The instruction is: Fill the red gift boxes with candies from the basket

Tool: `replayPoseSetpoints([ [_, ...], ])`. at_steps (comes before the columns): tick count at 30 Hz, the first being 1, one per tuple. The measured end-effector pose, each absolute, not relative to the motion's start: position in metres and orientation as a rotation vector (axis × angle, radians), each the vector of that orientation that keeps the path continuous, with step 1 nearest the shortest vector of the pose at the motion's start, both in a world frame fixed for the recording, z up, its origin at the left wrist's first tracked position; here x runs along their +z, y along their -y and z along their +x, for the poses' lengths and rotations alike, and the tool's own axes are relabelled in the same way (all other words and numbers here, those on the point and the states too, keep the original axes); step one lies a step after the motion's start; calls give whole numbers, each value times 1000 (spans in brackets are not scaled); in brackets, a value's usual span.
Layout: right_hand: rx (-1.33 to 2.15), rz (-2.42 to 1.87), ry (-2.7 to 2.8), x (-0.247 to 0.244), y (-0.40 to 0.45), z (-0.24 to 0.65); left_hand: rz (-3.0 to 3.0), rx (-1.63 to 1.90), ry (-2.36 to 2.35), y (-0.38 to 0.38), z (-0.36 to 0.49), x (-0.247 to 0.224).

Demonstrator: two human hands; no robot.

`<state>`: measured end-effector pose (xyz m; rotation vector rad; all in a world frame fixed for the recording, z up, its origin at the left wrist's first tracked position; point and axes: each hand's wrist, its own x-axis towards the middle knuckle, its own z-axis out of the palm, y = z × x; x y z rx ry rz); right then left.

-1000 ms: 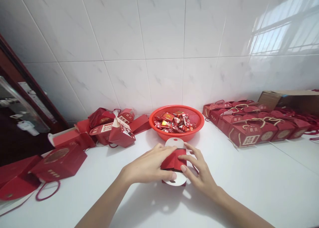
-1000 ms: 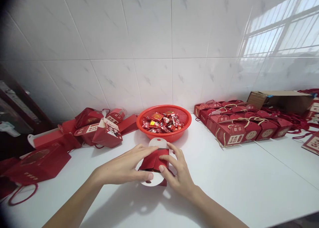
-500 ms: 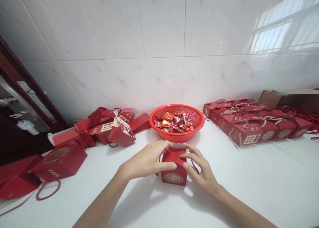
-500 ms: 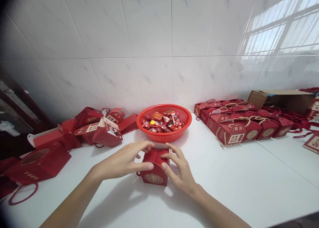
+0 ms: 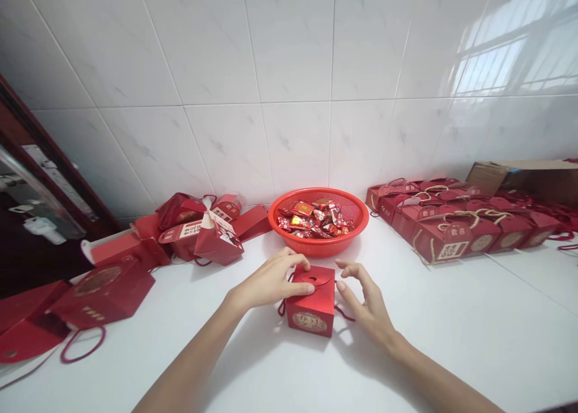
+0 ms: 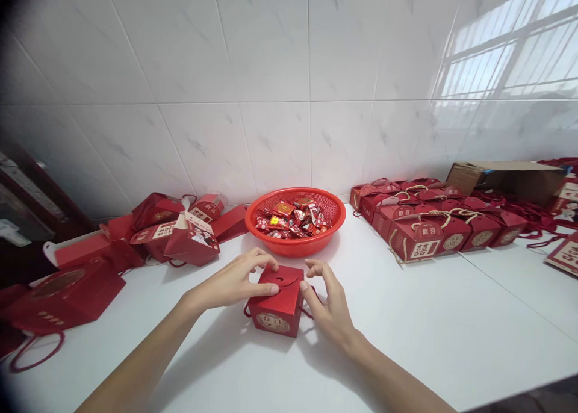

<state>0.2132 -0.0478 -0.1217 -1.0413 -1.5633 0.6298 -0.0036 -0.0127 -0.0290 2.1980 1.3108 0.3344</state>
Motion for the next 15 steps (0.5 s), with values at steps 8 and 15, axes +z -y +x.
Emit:
replayPoseSetpoints([
  [8,704,-1185,1631,-125,34,219,2155,260,-1255,14,-1,-21],
  [15,1193,-1073,1523,-116,35,218,2170,231,-1269,17,-2,-21],
])
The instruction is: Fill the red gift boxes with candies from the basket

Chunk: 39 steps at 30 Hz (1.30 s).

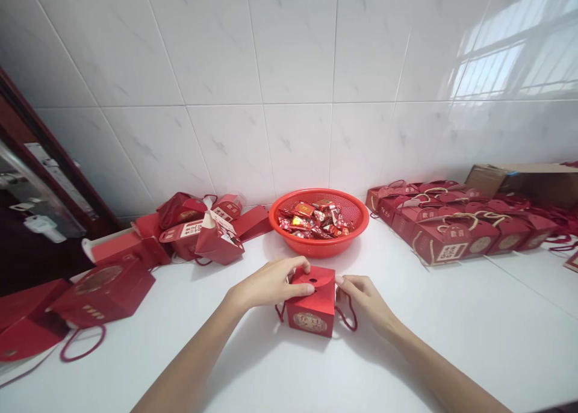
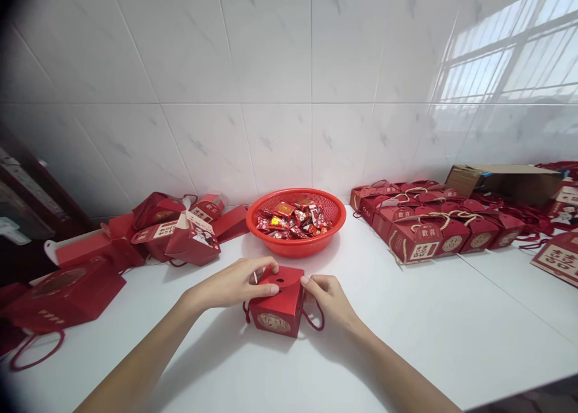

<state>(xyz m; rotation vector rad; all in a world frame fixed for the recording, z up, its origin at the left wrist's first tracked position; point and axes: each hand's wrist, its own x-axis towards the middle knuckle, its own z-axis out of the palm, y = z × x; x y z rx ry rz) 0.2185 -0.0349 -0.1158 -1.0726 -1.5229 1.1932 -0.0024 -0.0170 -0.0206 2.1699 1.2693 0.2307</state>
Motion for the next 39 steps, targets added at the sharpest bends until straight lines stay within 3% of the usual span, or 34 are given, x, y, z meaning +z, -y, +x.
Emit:
replayPoseSetpoints([
  [5,1216,-878,1399,-105,36,223,2184,249,-1296,20,0,-22],
  [15,1067,-936,1411,-103,37,229,2173,354,-1328,27,14,-26],
  [27,919,-945,1447,-98,33,232,1511,746,-902,24,1,-7],
  [39,815,-993,1647,-31,23,234,1427,903,-782,35,9,-5],
])
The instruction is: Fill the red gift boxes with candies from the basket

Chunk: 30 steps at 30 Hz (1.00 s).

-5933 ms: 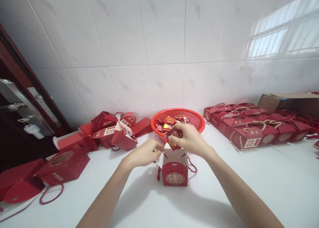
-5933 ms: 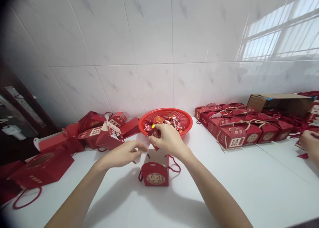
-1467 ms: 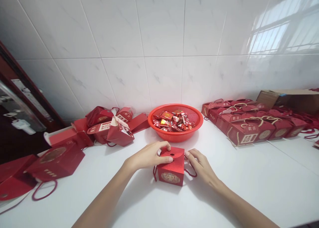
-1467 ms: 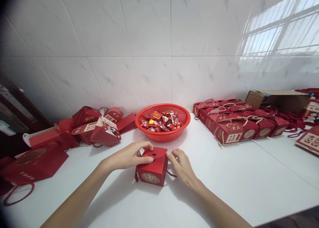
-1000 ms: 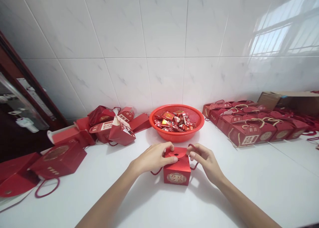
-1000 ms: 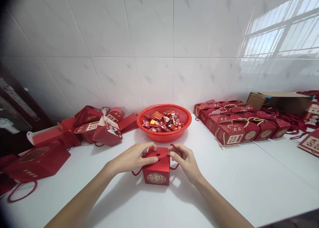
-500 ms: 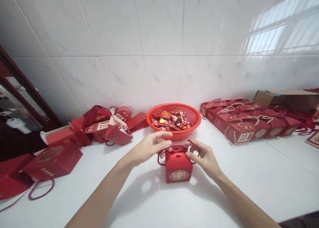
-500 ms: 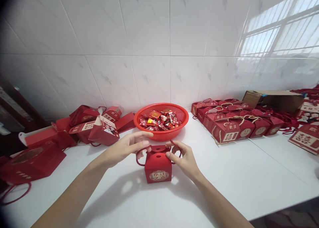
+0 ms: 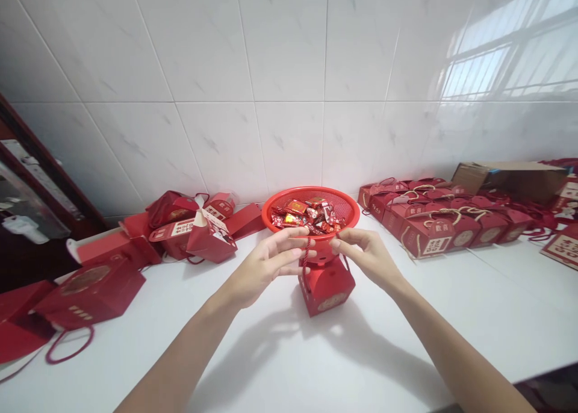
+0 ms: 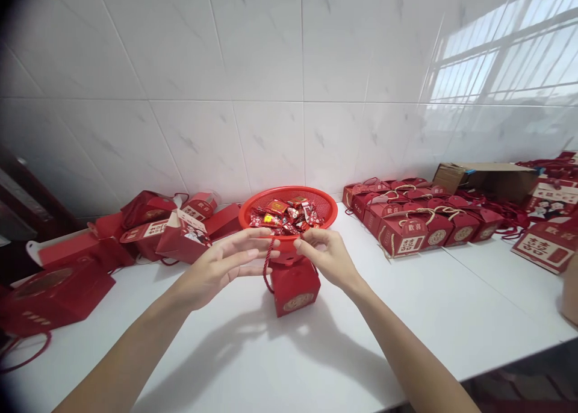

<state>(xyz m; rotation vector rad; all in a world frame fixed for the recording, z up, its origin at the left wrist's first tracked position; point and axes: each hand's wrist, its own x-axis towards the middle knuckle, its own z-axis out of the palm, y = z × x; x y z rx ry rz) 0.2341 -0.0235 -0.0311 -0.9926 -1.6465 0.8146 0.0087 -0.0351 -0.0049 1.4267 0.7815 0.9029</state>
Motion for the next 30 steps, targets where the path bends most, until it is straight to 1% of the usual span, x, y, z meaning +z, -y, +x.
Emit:
replayPoseSetpoints([
  [3,773,-1018,1747,-18,22,228,1488,939,-780,35,10,-9],
  [6,769,-1013,1771,-15,19,221,1547,973,-819,35,14,-14],
  [14,992,-922,1739,-32,15,206,1726,1014,-978,34,23,-25],
  [24,868,-939,1594,-51,18,202,2136,1018,-1144,34,32,-32],
  [27,889,-943,1562,-52,19,205,2237,998,-1233,29,32,-41],
  [30,946,-924,1527,-52,19,207,2259,891,-1271,24,31,-51],
])
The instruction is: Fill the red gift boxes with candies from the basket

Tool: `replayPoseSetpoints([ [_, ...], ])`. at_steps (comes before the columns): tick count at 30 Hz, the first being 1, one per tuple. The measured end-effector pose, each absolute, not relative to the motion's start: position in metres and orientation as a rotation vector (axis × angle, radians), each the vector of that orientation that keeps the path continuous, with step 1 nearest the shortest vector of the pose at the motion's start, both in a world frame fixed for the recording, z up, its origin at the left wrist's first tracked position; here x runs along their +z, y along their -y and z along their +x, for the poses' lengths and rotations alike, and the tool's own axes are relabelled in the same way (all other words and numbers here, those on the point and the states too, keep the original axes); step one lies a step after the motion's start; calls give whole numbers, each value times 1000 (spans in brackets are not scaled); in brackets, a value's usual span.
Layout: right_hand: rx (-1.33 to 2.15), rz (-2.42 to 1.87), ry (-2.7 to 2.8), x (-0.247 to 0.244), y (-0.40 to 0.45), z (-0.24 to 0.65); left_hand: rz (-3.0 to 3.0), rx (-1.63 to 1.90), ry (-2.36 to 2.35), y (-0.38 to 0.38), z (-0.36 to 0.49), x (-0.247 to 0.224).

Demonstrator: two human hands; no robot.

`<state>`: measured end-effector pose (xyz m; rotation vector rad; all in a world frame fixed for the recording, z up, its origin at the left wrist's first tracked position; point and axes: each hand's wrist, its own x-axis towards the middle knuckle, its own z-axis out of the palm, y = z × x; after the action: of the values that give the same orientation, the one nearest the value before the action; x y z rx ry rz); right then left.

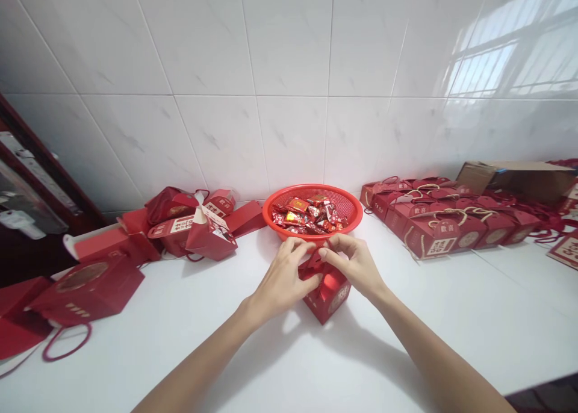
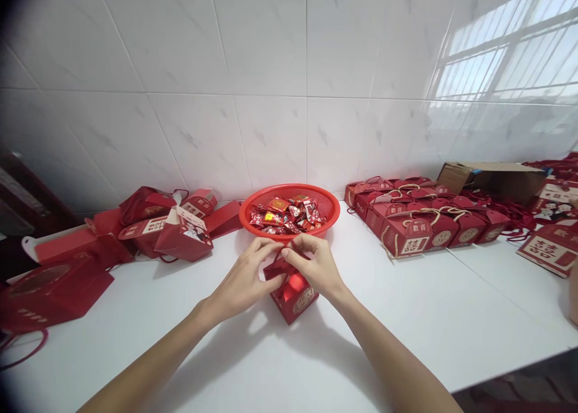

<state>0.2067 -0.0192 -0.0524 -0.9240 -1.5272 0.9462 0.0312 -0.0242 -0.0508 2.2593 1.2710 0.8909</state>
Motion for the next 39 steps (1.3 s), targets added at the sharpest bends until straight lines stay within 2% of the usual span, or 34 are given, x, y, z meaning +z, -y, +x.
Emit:
replayPoseSetpoints([
  [5,1058,-846,1471,-55,15,207,2206,669,-1218,20,30,-60],
  [8,976,-861,1537,-57,13,208,2185,638,-1176,20,31,-60],
  [13,666,-983,1644,-57,16,207,2136,683,-1082,22,36,-60],
  [22,630,-1035,1660,-55,20,207,1967,769,-918,15,39,-75],
  [28,499,-1148,1551,-35,18,234,1659,884,-905,18,43,-75],
  [33,311,-1258,1486,-10,21,268,1518,955,-918,19,51,-100],
  [39,88,-1399,1436,10,34,320,1792,851,-943,34,62,-133],
])
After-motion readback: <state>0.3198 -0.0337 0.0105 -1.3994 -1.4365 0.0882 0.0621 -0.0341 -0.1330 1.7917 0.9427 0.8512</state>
